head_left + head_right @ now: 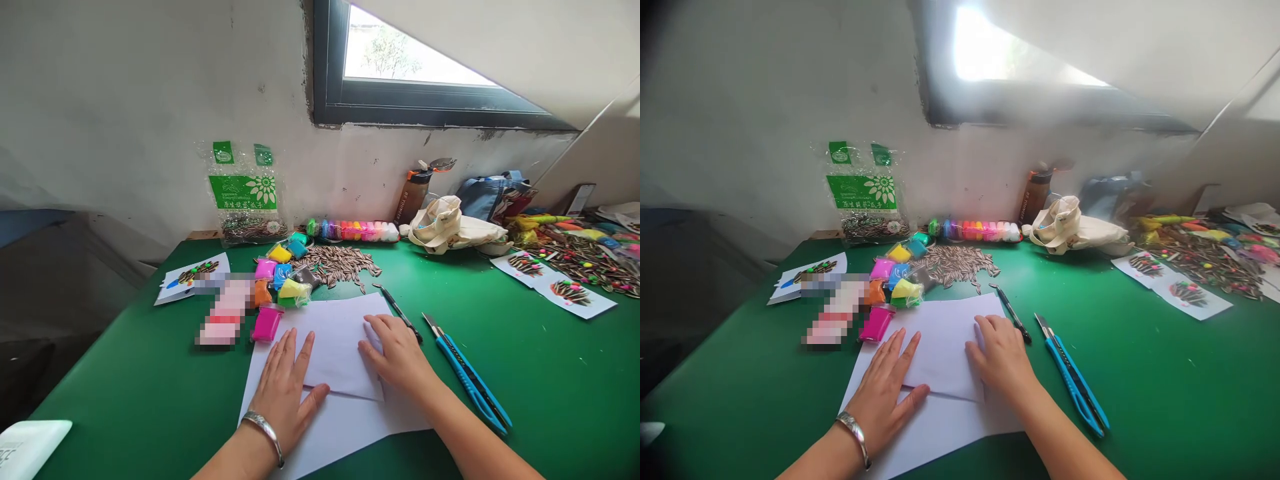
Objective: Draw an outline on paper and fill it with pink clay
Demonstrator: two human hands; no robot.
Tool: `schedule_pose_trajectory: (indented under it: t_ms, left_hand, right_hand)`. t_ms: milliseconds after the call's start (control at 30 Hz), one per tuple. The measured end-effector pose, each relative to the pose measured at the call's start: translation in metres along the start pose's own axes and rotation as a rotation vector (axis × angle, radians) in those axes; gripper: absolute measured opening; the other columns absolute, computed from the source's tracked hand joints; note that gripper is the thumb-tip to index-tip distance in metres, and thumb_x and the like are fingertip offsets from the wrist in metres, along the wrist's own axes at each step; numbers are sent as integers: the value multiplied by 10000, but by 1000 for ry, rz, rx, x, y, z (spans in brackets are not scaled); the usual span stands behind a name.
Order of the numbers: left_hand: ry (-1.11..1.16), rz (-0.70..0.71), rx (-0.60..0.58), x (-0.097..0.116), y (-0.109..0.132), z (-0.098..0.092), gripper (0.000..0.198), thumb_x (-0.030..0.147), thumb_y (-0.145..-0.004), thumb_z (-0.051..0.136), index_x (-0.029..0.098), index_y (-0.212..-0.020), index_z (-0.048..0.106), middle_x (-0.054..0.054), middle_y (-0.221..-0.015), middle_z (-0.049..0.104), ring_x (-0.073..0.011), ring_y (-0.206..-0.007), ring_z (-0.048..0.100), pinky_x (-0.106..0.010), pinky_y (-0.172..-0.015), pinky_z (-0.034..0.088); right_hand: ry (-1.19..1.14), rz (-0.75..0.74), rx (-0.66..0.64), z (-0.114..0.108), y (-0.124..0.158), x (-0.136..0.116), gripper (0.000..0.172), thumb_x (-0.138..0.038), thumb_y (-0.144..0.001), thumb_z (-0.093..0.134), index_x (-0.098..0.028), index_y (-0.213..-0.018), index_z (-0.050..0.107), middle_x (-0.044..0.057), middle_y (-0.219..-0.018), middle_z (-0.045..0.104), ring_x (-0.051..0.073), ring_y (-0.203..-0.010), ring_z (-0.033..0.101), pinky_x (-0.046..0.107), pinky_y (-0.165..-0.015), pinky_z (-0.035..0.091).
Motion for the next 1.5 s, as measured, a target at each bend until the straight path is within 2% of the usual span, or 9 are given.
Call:
schedule_pose_trajectory:
  t_ms: [167, 467, 667, 933, 1100, 1200, 1300, 1400, 1500]
  left_hand:
    - [33, 9, 4, 0, -4, 3, 671, 477, -899, 425, 247, -1469, 155, -146, -1488, 290, -321, -1369, 239, -513, -1066, 296]
    - [134, 55, -3, 7, -13, -1, 691, 374, -859, 522, 262, -1459, 198, -133, -1473, 326, -334, -1342, 296, -551, -1057, 293]
    - [330, 11, -6, 8, -25, -6, 646, 340, -857, 521, 243, -1441, 262, -139, -1464, 336, -324, -1352, 277, -558, -1073, 266]
    - [955, -354, 236, -28, -18, -22, 752, 424, -833, 560, 261, -1455, 170, -111, -1506, 248, -266, -1360, 286, -437, -1073, 322]
    - [1305, -548, 98, -34, -21, -10, 934, 487, -723, 659, 158, -1456, 184, -161, -1198, 607, -280, -1159, 544, -405, -961, 437]
    - [1342, -515, 43, -29, -22, -9, 842, 470, -727, 657, 139, -1416, 306, -90, -976, 701, -240, -955, 645, -367, -866, 491]
    - [1313, -525, 59, -30, -20, -9, 714, 449, -692, 687, 135, -1302, 490, -90, -987, 701, -239, -949, 641, -338, -841, 501]
    - [1241, -421, 7, -23, -22, -14, 458, 428, -740, 641, 160, -1111, 641, -84, -1003, 695, -232, -945, 631, -314, -840, 490]
    - [1095, -372, -17, -18, -22, -21, 298, 436, -778, 580, 172, -858, 693, -40, -809, 691, -198, -766, 619, -269, -701, 485]
  right_hand:
    - [-19, -59, -26, 7, -12, -11, 425, -319, -860, 488, -185, -1264, 496, 101, -1140, 574, 258, -1069, 469, 368, -902, 345]
    - [-99, -51, -87, 12, -23, -21, 125, -222, -771, 569, -220, -887, 617, 18, -802, 592, 191, -810, 497, 298, -739, 330]
    - [-105, -88, -54, 16, -27, -22, 69, -157, -776, 543, -193, -769, 601, 40, -839, 596, 193, -831, 494, 304, -744, 333]
    - [-584, -149, -16, 6, -26, -33, 102, -242, -884, 452, -213, -878, 550, 21, -856, 600, 167, -798, 521, 280, -718, 392]
    - [-875, -50, 16, 8, -20, -25, 136, -334, -878, 487, -210, -835, 521, -8, -768, 515, 136, -709, 474, 239, -635, 389]
    - [-906, -17, 28, 12, -19, -22, 141, -337, -872, 500, -205, -827, 514, -9, -767, 498, 133, -711, 463, 235, -635, 386]
    - [-880, 4, 111, 9, -19, -16, 148, -347, -872, 503, -203, -836, 509, -7, -772, 496, 135, -711, 466, 239, -643, 385]
    - [-857, -2, 204, 5, -18, -12, 151, -355, -878, 501, -204, -862, 510, -3, -790, 498, 136, -721, 474, 243, -661, 393]
    - [-837, -19, 276, 5, -15, -11, 141, -348, -891, 487, -209, -891, 511, -4, -799, 497, 135, -721, 473, 245, -669, 400]
Point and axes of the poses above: each hand's wrist, its own y-axis away from the middle knuckle, its own z-axis out of the palm, x = y × z, the point moved 7 cm from there along -y, towards the middle knuckle
